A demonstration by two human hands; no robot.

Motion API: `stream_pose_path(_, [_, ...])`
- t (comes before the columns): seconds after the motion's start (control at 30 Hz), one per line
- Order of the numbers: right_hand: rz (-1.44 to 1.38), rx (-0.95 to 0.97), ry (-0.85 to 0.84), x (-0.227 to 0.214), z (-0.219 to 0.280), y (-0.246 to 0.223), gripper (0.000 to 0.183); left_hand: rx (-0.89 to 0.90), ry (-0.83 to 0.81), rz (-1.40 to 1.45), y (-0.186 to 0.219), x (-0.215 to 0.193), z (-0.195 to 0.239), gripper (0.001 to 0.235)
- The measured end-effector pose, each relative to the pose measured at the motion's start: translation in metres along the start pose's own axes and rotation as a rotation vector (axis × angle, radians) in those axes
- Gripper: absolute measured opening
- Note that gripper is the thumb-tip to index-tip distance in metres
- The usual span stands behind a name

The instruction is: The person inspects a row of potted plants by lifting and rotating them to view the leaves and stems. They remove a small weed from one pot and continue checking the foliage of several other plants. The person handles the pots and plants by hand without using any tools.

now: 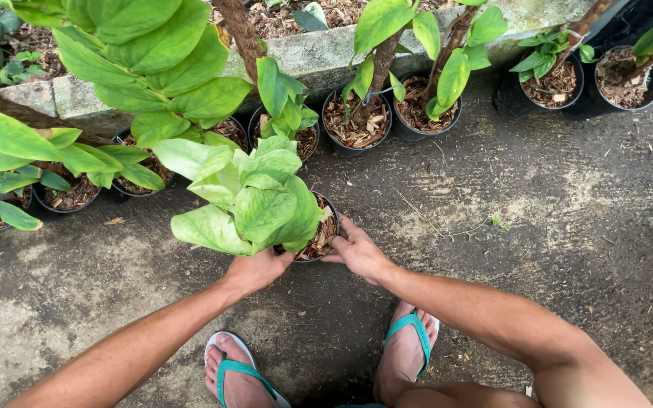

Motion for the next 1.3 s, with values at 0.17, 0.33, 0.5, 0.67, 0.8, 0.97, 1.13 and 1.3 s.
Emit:
stream_pose_path(0.17, [0.041,-0.032,-0.002,0.000,0.005,-0.006,0.061,0.316,0.120,0.061,0.005,-0.002,0.008,0.042])
stream_pose_path(0.33, [0.062,-0.063,0.009,-0.024,0.008,0.008,0.055,0.554,0.201,-0.045,0.014,0.009,0.011,0.030])
stream_pose_path(0.5, [0.194,-0.231,-0.008,-0.087,0.023,0.042,0.046,0.509,0.133,0.124,0.048,0.003,0.024,0.054])
stream_pose_path(0.67, [0.014,-0.016,0.218,-0.156,0.046,0.054,0.041,0.456,0.030,0.150,0.085,0.001,0.036,0.076])
stream_pose_path(0.8, [0.075,-0.093,0.320,-0.193,0.072,0.030,0.040,0.461,-0.045,0.168,0.101,0.006,0.038,0.075])
stream_pose_path(0.97, [0.101,-0.193,0.453,-0.234,0.109,0.001,0.035,0.427,-0.117,0.164,0.108,0.015,0.034,0.073])
stream_pose_path(1.13, [-0.016,-0.290,0.523,-0.266,0.134,-0.024,0.032,0.393,-0.161,0.142,0.109,0.023,0.026,0.071])
stream_pose_path(1.3, [-0.026,-0.305,0.581,-0.293,0.146,-0.042,0.029,0.289,-0.212,0.063,0.106,0.031,0.019,0.070])
Point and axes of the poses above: each hand's wrist, its own z-axis away from the middle knuckle, its own x-axis out of the palm, y = z × x, the point moved 5 cm from there along -z, towards the middle knuckle, and after that the axes turned 13 degrees about -x, right-handed, at the moved point
